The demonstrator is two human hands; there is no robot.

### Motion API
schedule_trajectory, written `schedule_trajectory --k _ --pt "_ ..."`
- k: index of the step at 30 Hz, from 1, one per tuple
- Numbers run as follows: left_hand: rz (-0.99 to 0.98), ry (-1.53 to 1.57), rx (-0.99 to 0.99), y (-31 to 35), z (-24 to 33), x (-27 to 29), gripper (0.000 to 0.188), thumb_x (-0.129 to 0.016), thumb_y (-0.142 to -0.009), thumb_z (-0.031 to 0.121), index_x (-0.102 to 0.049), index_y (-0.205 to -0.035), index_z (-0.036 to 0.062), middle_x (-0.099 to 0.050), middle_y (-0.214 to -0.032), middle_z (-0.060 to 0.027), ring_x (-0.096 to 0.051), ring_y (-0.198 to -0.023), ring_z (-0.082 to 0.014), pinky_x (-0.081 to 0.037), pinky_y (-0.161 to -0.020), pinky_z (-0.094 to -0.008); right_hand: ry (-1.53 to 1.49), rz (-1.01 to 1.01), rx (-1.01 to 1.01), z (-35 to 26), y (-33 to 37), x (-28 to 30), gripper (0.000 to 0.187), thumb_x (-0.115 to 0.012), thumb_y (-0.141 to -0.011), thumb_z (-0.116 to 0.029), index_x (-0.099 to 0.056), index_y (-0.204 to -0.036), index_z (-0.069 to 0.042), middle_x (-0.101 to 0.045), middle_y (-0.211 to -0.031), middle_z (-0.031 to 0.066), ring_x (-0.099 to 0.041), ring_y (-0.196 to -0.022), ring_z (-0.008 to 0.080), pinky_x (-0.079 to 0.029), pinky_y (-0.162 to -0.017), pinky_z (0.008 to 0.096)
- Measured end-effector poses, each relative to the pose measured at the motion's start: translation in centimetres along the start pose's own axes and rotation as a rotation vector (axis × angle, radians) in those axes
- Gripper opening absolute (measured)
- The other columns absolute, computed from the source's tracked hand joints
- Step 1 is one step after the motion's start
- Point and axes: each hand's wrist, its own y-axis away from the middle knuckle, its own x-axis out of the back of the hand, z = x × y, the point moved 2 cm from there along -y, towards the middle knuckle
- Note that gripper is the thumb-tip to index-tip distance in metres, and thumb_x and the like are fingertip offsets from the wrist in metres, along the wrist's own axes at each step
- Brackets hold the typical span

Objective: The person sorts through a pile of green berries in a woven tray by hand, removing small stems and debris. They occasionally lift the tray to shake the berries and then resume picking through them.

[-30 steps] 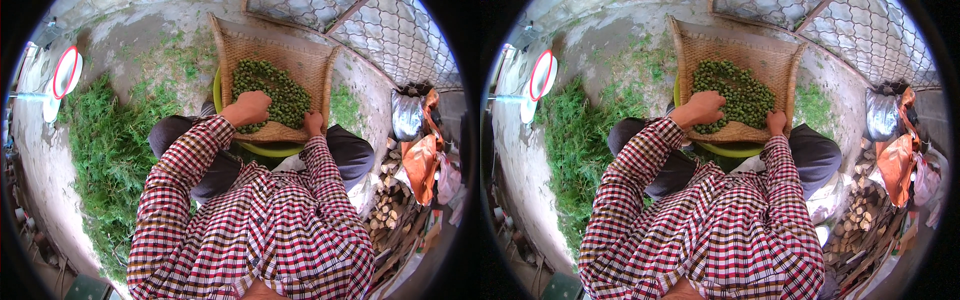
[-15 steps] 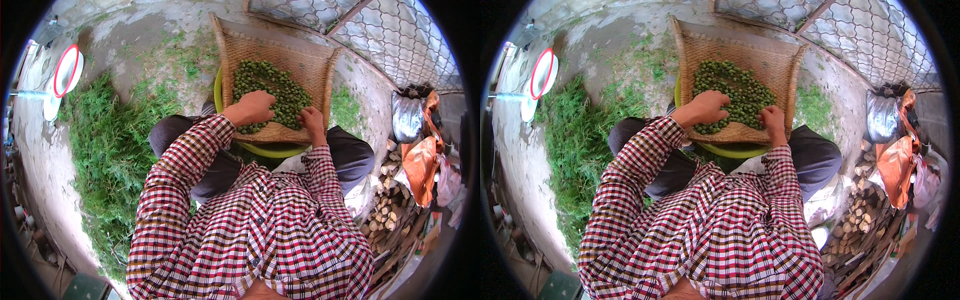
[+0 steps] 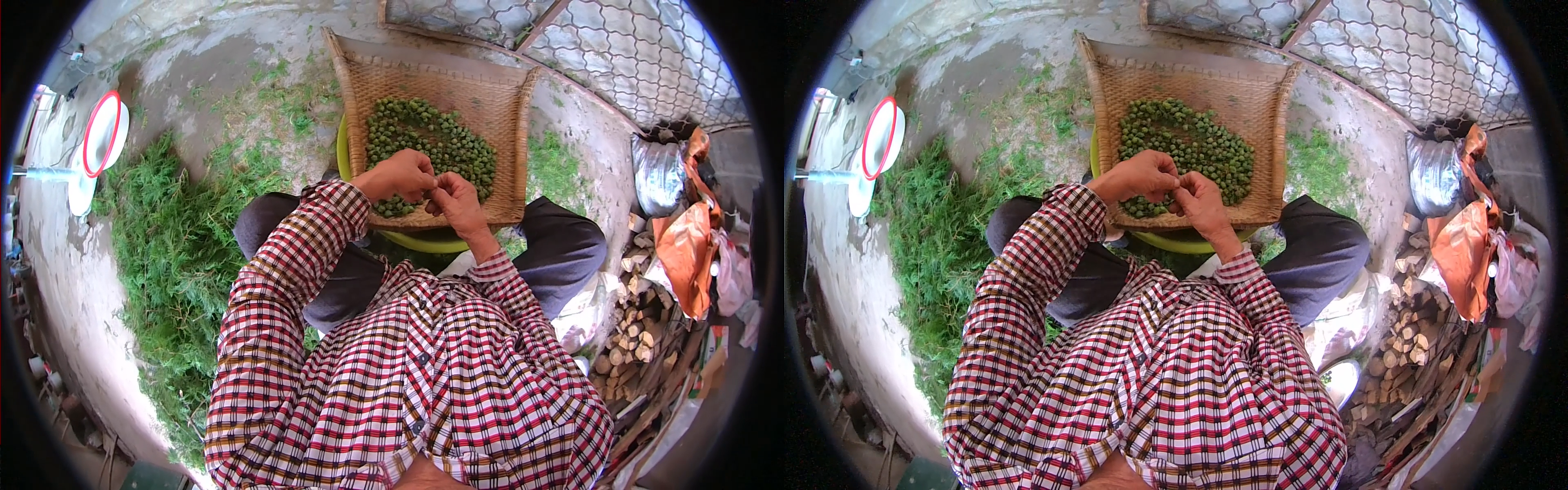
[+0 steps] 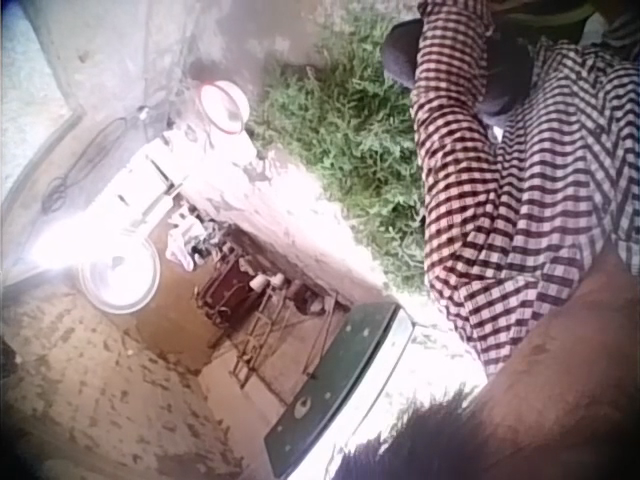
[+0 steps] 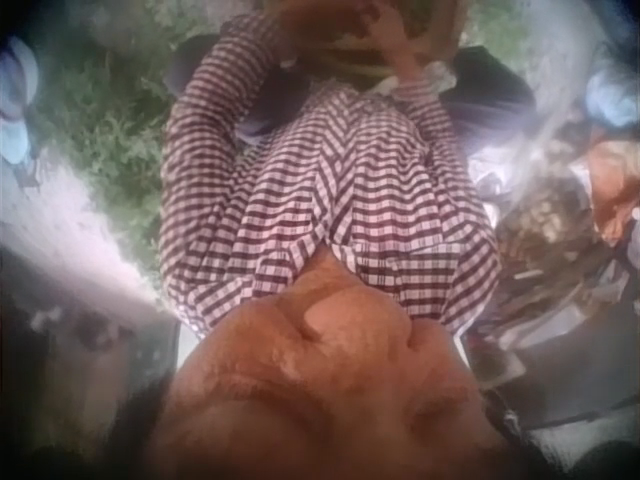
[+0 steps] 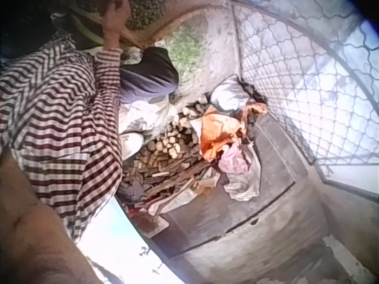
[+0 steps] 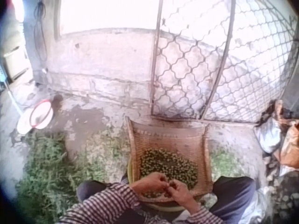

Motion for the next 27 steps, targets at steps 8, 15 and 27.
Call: schedule_trajectory --k 8,15,27 --pt "0.001 -0.295 -0.003 0.1 0.4 -0.2 0.012 -0.064 -0.074 0.010 -0.058 -0.076 0.0003 -0.055 -0.063 -0.0059 -0.052 -0.052 -0.0138 -0.040 -0.045 -0.0293 0.747 -0.057 0.327 0.7 3.5 1.6 0.009 -0.057 -0.074 -0.008 -0.055 -0.075 0.001 -0.058 -0.060 0.0109 -0.059 -0.056 0.0193 -0.046 -0.053 0.0315" --pt "0.114 -0.602 -0.131 -0.4 0.4 0.1 0.016 -0.061 -0.066 0.011 -0.063 -0.079 0.0024 -0.063 -0.077 -0.0144 -0.060 -0.072 -0.0274 -0.047 -0.064 -0.0368 1.298 -0.239 -0.127 6.3 7.2 5.6 0.015 -0.061 -0.067 -0.016 -0.061 -0.070 -0.002 -0.058 -0.067 0.0184 -0.057 -0.066 0.0354 -0.045 -0.062 0.0440" --pt "0.076 -0.688 -0.158 -0.1 0.3 0.1 0.028 -0.061 -0.073 0.023 -0.060 -0.090 0.0005 -0.061 -0.085 -0.0162 -0.058 -0.077 -0.0286 -0.046 -0.068 -0.0379 1.227 0.258 -0.182 6.6 -3.5 12.6 0.022 -0.063 -0.070 -0.014 -0.063 -0.089 -0.004 -0.062 -0.086 0.0191 -0.058 -0.080 0.0366 -0.047 -0.071 0.0441"
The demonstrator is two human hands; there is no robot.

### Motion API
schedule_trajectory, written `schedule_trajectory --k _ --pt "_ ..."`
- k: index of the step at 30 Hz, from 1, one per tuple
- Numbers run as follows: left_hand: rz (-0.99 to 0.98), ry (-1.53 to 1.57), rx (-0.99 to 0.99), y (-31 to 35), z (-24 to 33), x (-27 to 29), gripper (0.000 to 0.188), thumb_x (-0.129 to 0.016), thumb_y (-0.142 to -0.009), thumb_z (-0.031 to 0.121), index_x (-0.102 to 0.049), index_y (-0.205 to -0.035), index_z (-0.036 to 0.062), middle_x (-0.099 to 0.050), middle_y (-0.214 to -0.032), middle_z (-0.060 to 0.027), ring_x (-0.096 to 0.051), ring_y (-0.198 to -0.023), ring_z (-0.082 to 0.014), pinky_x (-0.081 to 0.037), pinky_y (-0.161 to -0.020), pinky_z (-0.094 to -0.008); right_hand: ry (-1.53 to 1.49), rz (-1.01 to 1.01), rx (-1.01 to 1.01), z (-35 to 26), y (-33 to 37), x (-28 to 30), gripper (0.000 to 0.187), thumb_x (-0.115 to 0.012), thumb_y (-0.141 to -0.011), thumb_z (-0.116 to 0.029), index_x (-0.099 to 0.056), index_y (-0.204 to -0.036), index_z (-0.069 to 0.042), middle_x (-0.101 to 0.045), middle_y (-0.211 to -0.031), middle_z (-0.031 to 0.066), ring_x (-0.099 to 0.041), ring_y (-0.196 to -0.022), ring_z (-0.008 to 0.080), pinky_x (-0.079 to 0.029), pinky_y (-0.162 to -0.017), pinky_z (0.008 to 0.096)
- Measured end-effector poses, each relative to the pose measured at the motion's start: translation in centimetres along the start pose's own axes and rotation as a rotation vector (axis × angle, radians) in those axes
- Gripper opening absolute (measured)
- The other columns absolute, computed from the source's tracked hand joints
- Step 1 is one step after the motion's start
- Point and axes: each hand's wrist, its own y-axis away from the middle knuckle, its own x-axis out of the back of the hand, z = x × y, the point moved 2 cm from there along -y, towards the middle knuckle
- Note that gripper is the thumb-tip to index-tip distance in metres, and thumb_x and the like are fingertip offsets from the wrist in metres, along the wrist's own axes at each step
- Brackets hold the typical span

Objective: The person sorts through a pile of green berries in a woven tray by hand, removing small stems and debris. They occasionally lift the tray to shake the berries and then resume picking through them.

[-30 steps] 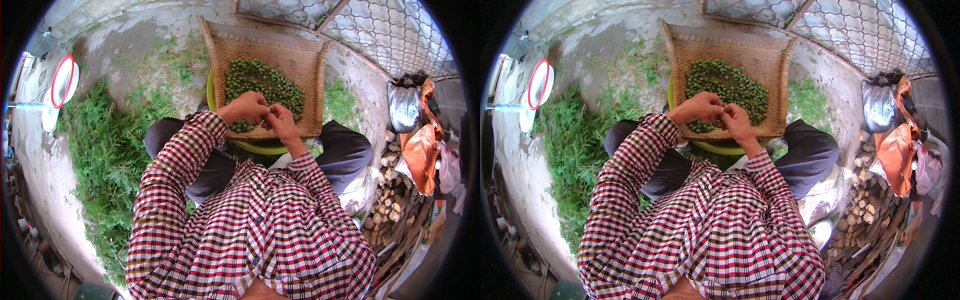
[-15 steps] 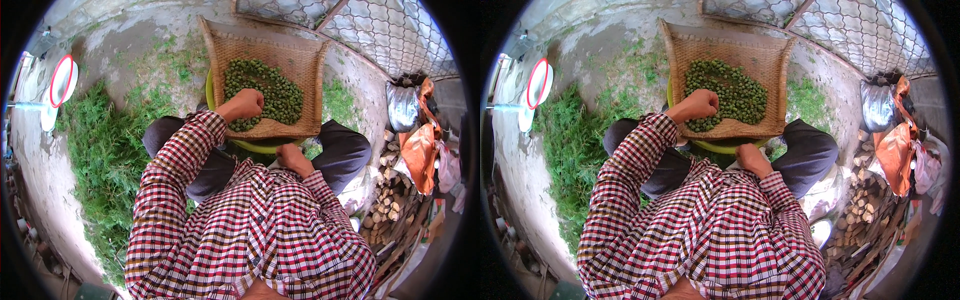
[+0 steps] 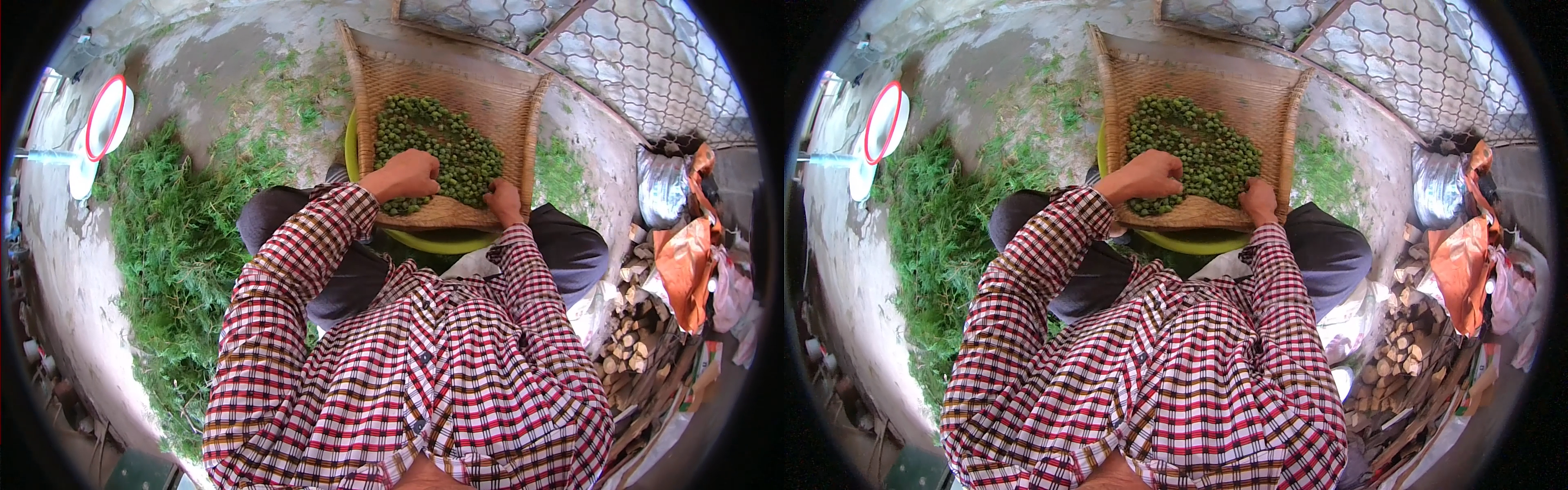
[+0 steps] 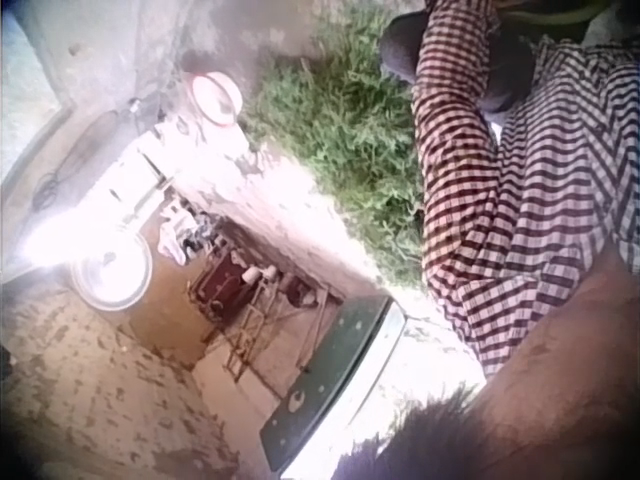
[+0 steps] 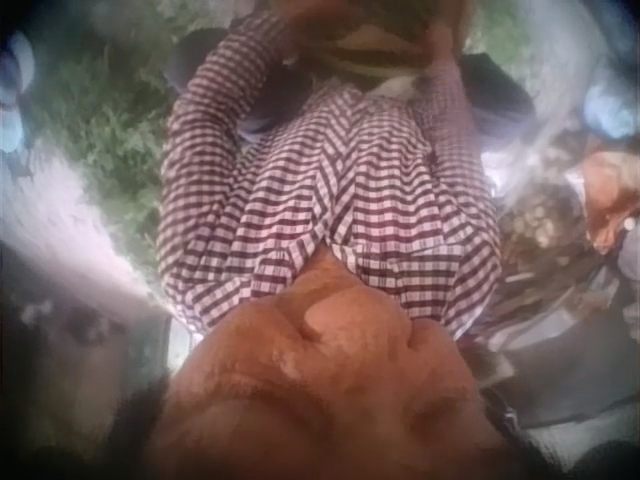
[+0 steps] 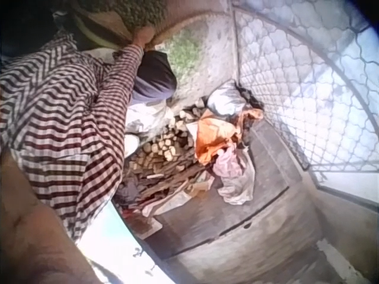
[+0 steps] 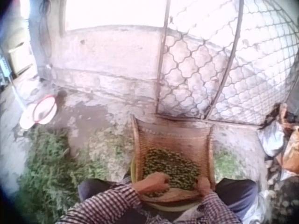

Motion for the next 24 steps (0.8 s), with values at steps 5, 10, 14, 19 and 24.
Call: schedule_trajectory --k 5,10,14,19,24 --pt "0.004 0.009 -0.007 0.1 0.3 0.1 0.027 -0.060 -0.073 0.022 -0.060 -0.089 0.0002 -0.061 -0.081 -0.0165 -0.058 -0.075 -0.0284 -0.046 -0.066 -0.0374 -0.058 0.127 -0.004 0.9 -0.6 -2.3 0.016 -0.060 -0.071 -0.012 -0.063 -0.085 -0.004 -0.062 -0.084 0.0190 -0.058 -0.078 0.0376 -0.047 -0.070 0.0461" --pt "-0.005 0.009 0.000 0.1 0.5 0.3 0.027 -0.060 -0.073 0.022 -0.061 -0.087 -0.0002 -0.061 -0.078 -0.0159 -0.058 -0.072 -0.0276 -0.046 -0.065 -0.0370 -0.088 0.099 -0.028 1.3 -0.4 -2.0 0.013 -0.058 -0.073 -0.011 -0.061 -0.082 -0.002 -0.061 -0.079 0.0191 -0.058 -0.075 0.0363 -0.047 -0.065 0.0445" --pt "-0.003 0.022 -0.018 -0.1 0.4 0.1 0.028 -0.059 -0.073 0.022 -0.061 -0.088 -0.0005 -0.061 -0.079 -0.0162 -0.058 -0.073 -0.0276 -0.046 -0.065 -0.0365 -0.696 -0.080 -0.304 1.9 0.3 -1.5 0.008 -0.058 -0.078 -0.011 -0.059 -0.078 -0.003 -0.059 -0.068 0.0065 -0.059 -0.061 0.0182 -0.046 -0.052 0.0299" --pt "-0.010 0.039 -0.002 -0.3 -0.1 -0.3 0.033 -0.060 -0.075 0.024 -0.059 -0.095 -0.0014 -0.061 -0.087 -0.0161 -0.058 -0.079 -0.0274 -0.046 -0.069 -0.0358 -1.189 -0.227 -0.293 -0.1 2.2 0.8 0.005 -0.057 -0.082 -0.010 -0.056 -0.085 -0.006 -0.057 -0.070 0.0012 -0.056 -0.059 0.0101 -0.045 -0.050 0.0222" --pt "0.033 0.191 -0.007 0.2 0.7 0.1 0.034 -0.061 -0.076 0.025 -0.058 -0.099 -0.0013 -0.061 -0.089 -0.0154 -0.058 -0.081 -0.0258 -0.046 -0.070 -0.0353 -1.260 -0.296 -0.144 -3.3 3.7 4.6 0.010 -0.058 -0.081 -0.011 -0.057 -0.089 -0.005 -0.057 -0.071 0.0003 -0.056 -0.060 0.0105 -0.045 -0.050 0.0225"
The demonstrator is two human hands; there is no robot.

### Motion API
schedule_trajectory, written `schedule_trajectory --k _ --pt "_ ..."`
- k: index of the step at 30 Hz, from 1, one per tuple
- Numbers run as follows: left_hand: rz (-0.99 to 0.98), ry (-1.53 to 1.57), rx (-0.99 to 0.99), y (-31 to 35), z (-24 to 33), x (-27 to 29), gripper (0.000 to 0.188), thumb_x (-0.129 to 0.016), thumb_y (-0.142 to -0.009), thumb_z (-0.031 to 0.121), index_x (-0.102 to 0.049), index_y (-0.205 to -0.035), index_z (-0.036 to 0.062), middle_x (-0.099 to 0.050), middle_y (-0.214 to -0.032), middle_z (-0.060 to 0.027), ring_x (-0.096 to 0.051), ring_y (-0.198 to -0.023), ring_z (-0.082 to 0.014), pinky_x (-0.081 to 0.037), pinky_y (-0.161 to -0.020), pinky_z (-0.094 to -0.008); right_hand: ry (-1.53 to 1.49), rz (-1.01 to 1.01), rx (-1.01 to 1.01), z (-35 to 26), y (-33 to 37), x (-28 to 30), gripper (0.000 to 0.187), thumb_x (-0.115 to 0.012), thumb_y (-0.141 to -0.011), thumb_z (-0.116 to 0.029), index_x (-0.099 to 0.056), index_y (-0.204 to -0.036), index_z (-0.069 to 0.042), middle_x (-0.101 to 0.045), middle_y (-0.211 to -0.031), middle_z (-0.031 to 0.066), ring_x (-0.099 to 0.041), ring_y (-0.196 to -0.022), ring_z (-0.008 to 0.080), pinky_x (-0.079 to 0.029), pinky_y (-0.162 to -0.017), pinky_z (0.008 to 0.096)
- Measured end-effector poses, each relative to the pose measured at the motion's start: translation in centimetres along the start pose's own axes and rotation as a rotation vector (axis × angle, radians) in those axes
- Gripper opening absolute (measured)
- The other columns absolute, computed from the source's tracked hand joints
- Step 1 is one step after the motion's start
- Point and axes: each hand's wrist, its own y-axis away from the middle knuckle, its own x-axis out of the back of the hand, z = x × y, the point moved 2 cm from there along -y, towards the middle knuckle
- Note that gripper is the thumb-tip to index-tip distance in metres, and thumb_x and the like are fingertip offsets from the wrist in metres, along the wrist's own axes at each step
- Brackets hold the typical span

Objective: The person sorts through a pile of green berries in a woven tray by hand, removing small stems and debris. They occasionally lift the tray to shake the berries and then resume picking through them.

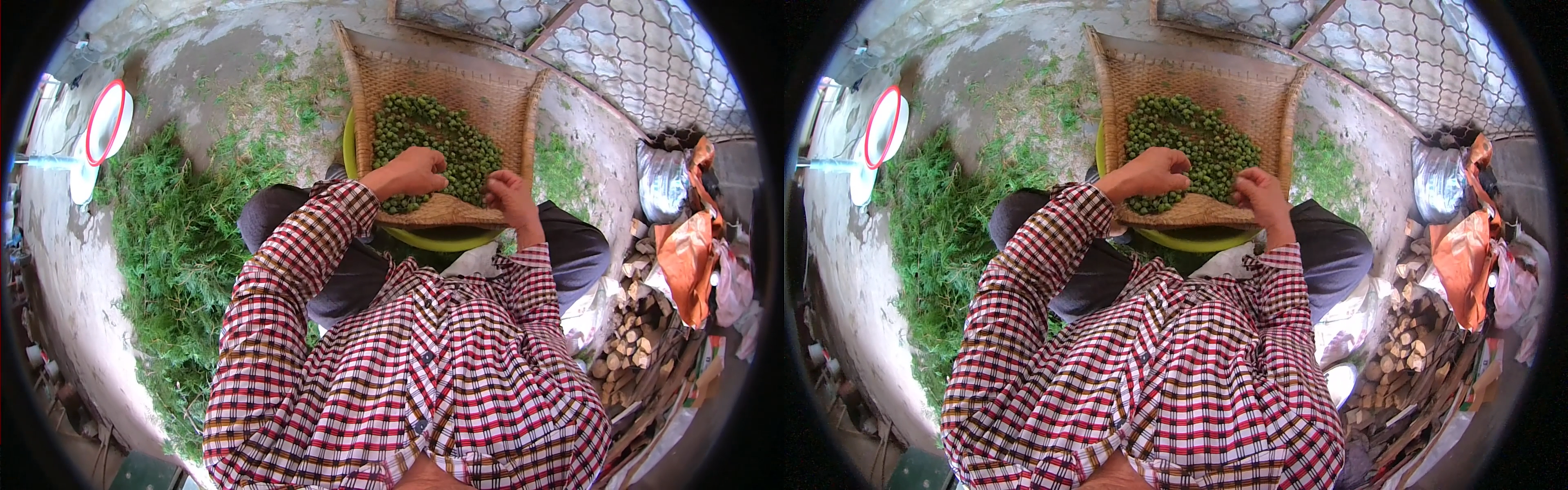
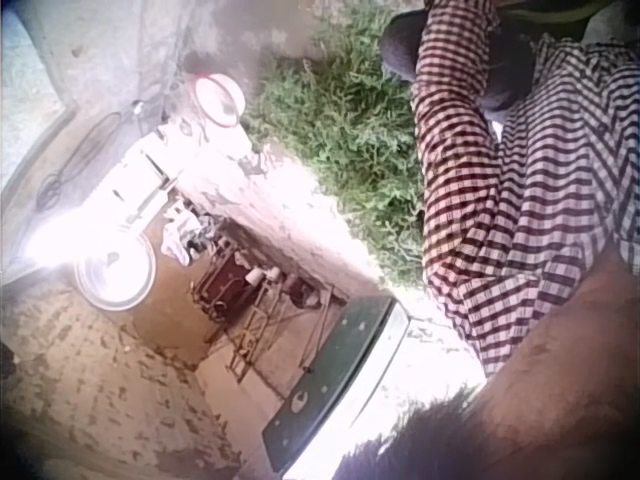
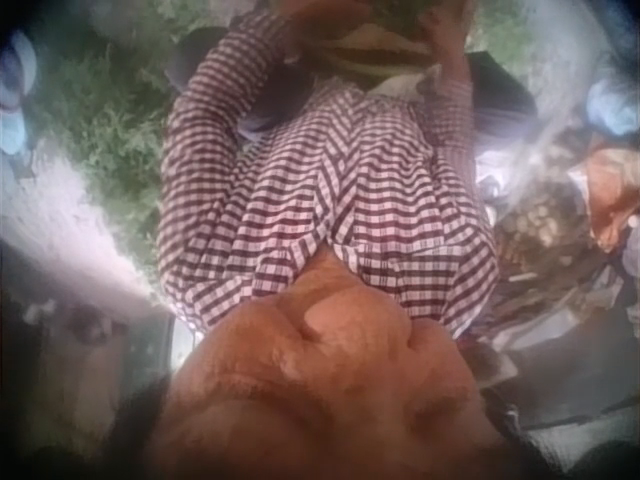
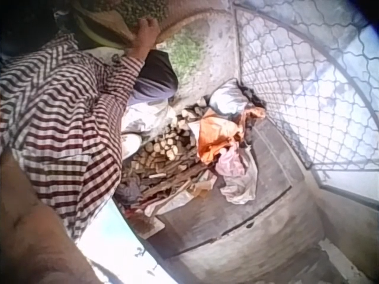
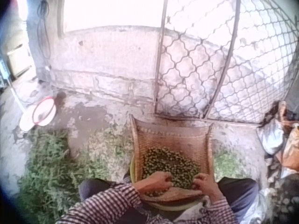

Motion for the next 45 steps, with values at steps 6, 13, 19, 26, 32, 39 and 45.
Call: schedule_trajectory --k 6,13,19,26,32,39,45 --pt "0.038 -0.018 -0.046 -0.4 -0.2 0.1 0.034 -0.061 -0.076 0.024 -0.058 -0.098 -0.0014 -0.061 -0.089 -0.0146 -0.058 -0.081 -0.0245 -0.046 -0.070 -0.0342 -0.008 0.428 0.138 -0.2 -0.9 10.3 0.023 -0.059 -0.079 -0.010 -0.056 -0.098 0.003 -0.056 -0.069 0.0044 -0.052 -0.054 0.0113 -0.041 -0.045 0.0216" --pt "0.021 -0.052 -0.039 -0.4 -0.3 0.1 0.036 -0.060 -0.076 0.026 -0.058 -0.100 -0.0014 -0.061 -0.091 -0.0161 -0.058 -0.084 -0.0266 -0.046 -0.074 -0.0348 -0.004 0.843 0.158 1.8 -0.1 10.4 0.023 -0.063 -0.077 -0.015 -0.057 -0.093 0.000 -0.056 -0.068 0.0050 -0.057 -0.060 0.0165 -0.045 -0.050 0.0258" --pt "-0.005 -0.065 -0.033 -0.4 -0.1 0.1 0.036 -0.060 -0.077 0.025 -0.058 -0.101 -0.0016 -0.062 -0.093 -0.0160 -0.059 -0.085 -0.0265 -0.046 -0.074 -0.0351 1.339 0.704 0.366 2.6 0.0 4.5 0.036 -0.067 -0.068 -0.016 -0.056 -0.100 -0.004 -0.053 -0.093 0.0200 -0.056 -0.082 0.0373 -0.048 -0.069 0.0436" --pt "0.093 0.097 0.013 0.2 0.9 1.8 0.033 -0.061 -0.077 0.023 -0.059 -0.098 -0.0025 -0.062 -0.090 -0.0138 -0.059 -0.081 -0.0221 -0.047 -0.071 -0.0324 1.364 0.454 0.450 3.5 -1.0 1.8 0.028 -0.064 -0.069 -0.016 -0.058 -0.093 -0.004 -0.055 -0.092 0.0190 -0.057 -0.081 0.0360 -0.048 -0.067 0.0439" --pt "0.281 0.281 -0.059 0.2 1.1 2.9 0.028 -0.063 -0.075 0.023 -0.062 -0.087 -0.0024 -0.063 -0.081 -0.0141 -0.061 -0.074 -0.0220 -0.048 -0.066 -0.0326 1.379 0.323 0.207 5.8 -4.0 0.2 0.014 -0.058 -0.070 -0.012 -0.063 -0.077 -0.002 -0.061 -0.079 0.0225 -0.060 -0.076 0.0366 -0.049 -0.066 0.0448" --pt "0.231 0.206 -0.035 0.3 1.0 3.1 0.031 -0.062 -0.078 0.022 -0.060 -0.095 -0.0031 -0.063 -0.084 -0.0102 -0.059 -0.077 -0.0169 -0.047 -0.068 -0.0286 1.405 0.371 0.011 5.2 -4.0 -0.6 0.015 -0.056 -0.074 -0.010 -0.064 -0.081 0.001 -0.061 -0.086 0.0235 -0.061 -0.079 0.0372 -0.050 -0.067 0.0442" --pt "0.262 0.147 -0.039 0.3 0.7 2.8 0.031 -0.063 -0.077 0.023 -0.060 -0.092 -0.0031 -0.063 -0.083 -0.0116 -0.059 -0.075 -0.0182 -0.047 -0.068 -0.0292 1.309 0.417 -0.033 5.6 -4.0 -0.2 0.014 -0.057 -0.075 -0.010 -0.065 -0.081 0.000 -0.062 -0.088 0.0217 -0.060 -0.083 0.0364 -0.049 -0.070 0.0449"
